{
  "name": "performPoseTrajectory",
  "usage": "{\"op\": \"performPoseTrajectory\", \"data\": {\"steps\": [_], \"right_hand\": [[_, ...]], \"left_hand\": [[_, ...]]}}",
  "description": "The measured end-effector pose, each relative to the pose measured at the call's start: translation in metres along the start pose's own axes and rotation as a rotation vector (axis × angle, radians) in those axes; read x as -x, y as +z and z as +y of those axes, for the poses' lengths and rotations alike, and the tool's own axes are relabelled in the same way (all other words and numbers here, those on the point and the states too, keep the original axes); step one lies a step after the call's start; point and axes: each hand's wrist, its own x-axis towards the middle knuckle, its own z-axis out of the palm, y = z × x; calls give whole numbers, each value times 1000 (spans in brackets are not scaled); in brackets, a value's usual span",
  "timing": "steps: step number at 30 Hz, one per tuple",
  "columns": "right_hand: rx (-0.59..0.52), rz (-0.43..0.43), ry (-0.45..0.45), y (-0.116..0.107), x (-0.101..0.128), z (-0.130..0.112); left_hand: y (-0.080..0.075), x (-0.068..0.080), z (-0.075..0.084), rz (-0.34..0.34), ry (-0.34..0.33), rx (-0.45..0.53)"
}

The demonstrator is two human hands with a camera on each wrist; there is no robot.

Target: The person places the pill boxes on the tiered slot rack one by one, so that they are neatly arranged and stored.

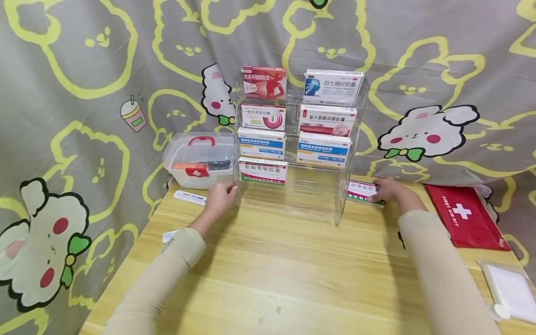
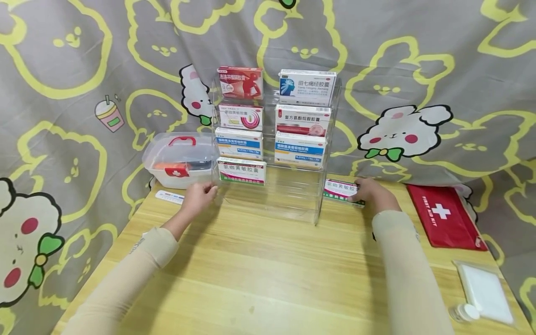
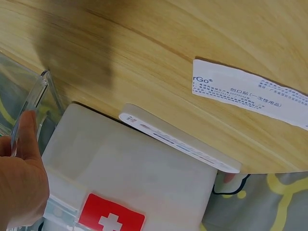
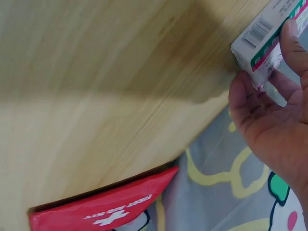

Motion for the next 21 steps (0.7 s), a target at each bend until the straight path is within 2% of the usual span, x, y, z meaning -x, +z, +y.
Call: {"op": "performPoseTrajectory", "data": {"steps": [2,9,16,21], "right_hand": [[1,32,-12,0,2,4],[-150,140,-62,-12,30,10],[-225,368,-33,-35,67,6],[-352,510,-14,-49,95,-3]], "left_hand": [[-1,0,0,2,12,3],[0,1,0,-2,14,17],[0,2,-1,17,33,14],[0,3,0,41,59,-3]]}}
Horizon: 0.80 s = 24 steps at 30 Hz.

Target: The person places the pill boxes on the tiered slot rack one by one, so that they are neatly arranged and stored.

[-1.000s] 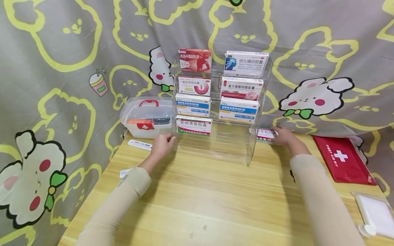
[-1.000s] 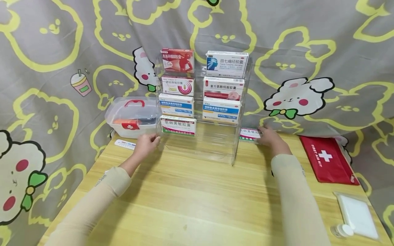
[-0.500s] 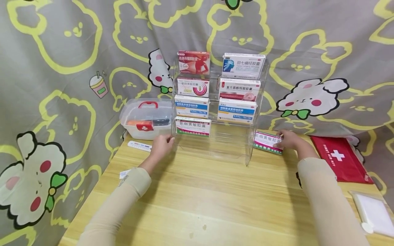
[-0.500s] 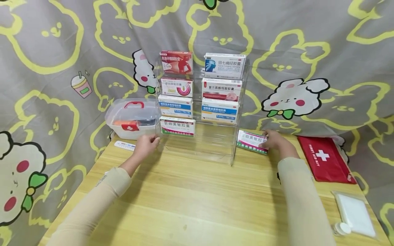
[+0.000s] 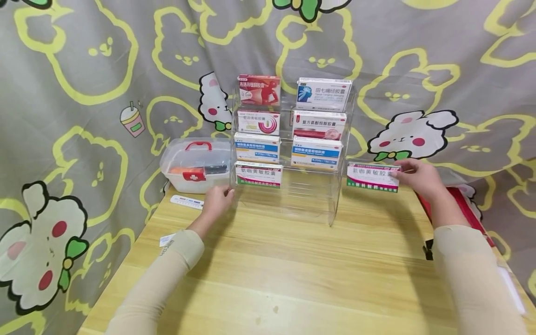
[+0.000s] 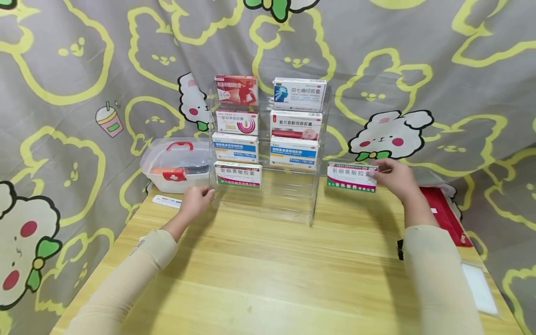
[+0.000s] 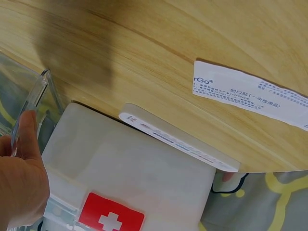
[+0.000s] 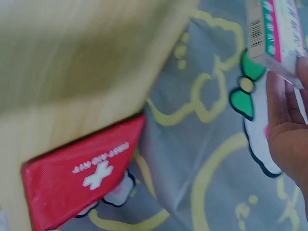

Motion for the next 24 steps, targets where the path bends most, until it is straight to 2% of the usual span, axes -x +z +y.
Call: {"op": "performPoseTrajectory", "data": {"steps": [7,12,16,20,22,24], "right_hand": [[-281,99,3,-25,21,-21],[-514,135,-71,-33,28,-40],[-640,198,-147,-40,36,-55],[-687,205,-250,-48,42,-70],[-640,179,-272,-48,44,-78],[-527,160,-286,-45,45,-85]], "left_hand": [[-1,2,1,-12,-3,0],[0,2,0,12,20,-13],[1,2,-1,10,29,-18],[1,2,0,-13,7,-8],[1,2,1,-17,-6,2],[0,1,2,-17,-7,4]]}}
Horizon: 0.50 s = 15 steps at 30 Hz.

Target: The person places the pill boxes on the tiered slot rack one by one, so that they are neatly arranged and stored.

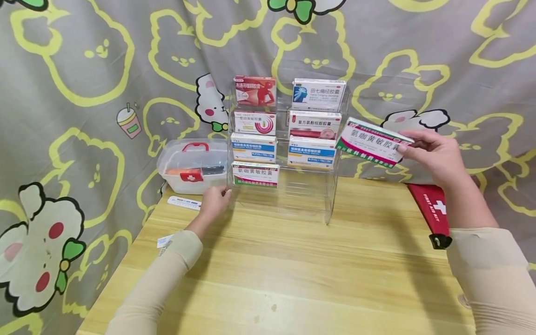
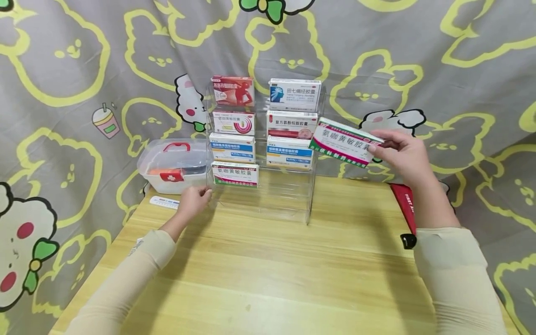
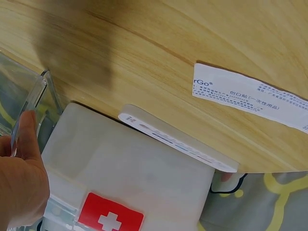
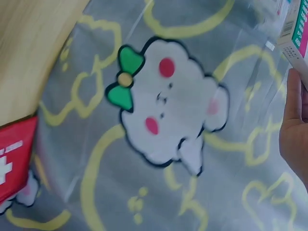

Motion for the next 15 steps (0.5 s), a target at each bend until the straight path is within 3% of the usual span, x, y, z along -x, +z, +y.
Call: {"op": "performPoseTrajectory", "data": {"steps": [4,15], "right_hand": [[172,-54,-50,23,-2,-4],[323,-227,-123,111,-17,5]], "left_hand": [[-3,0,2,-5,2,17],[-1,2,1,-5,-9,-4]]}}
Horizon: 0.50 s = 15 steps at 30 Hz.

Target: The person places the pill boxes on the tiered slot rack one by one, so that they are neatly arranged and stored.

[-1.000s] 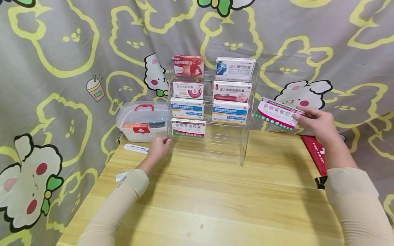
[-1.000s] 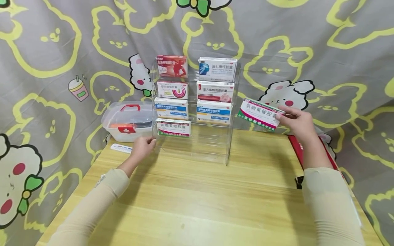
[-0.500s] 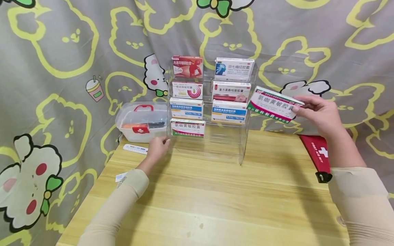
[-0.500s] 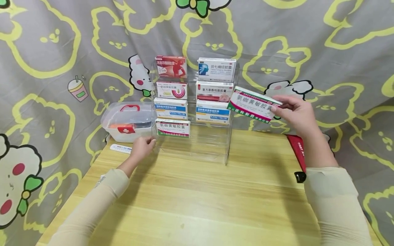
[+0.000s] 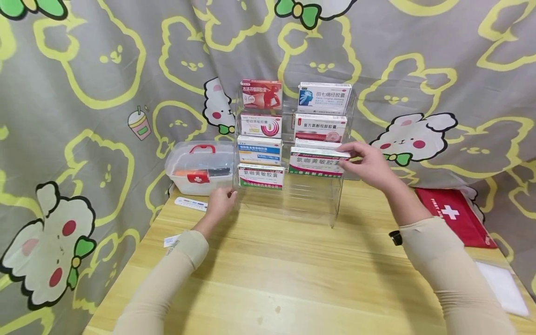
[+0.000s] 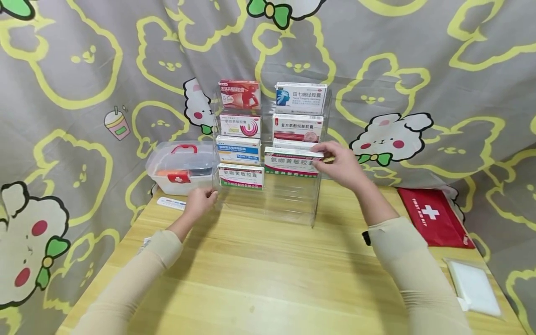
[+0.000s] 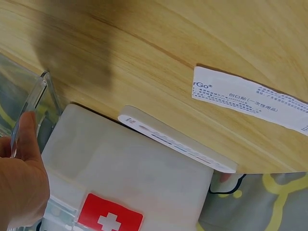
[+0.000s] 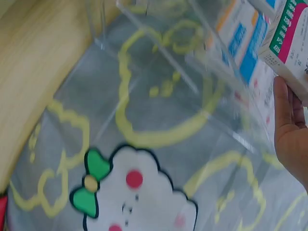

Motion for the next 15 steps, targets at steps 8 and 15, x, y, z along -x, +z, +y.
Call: {"op": "performPoseTrajectory", "data": {"steps": [8,15], "right_hand": [[56,4,22,31,-7,5],[246,84,11,39,-1,2]], "left_hand": [[4,2,1,8,-15,16],[1,0,0,-11,-38,33]]}}
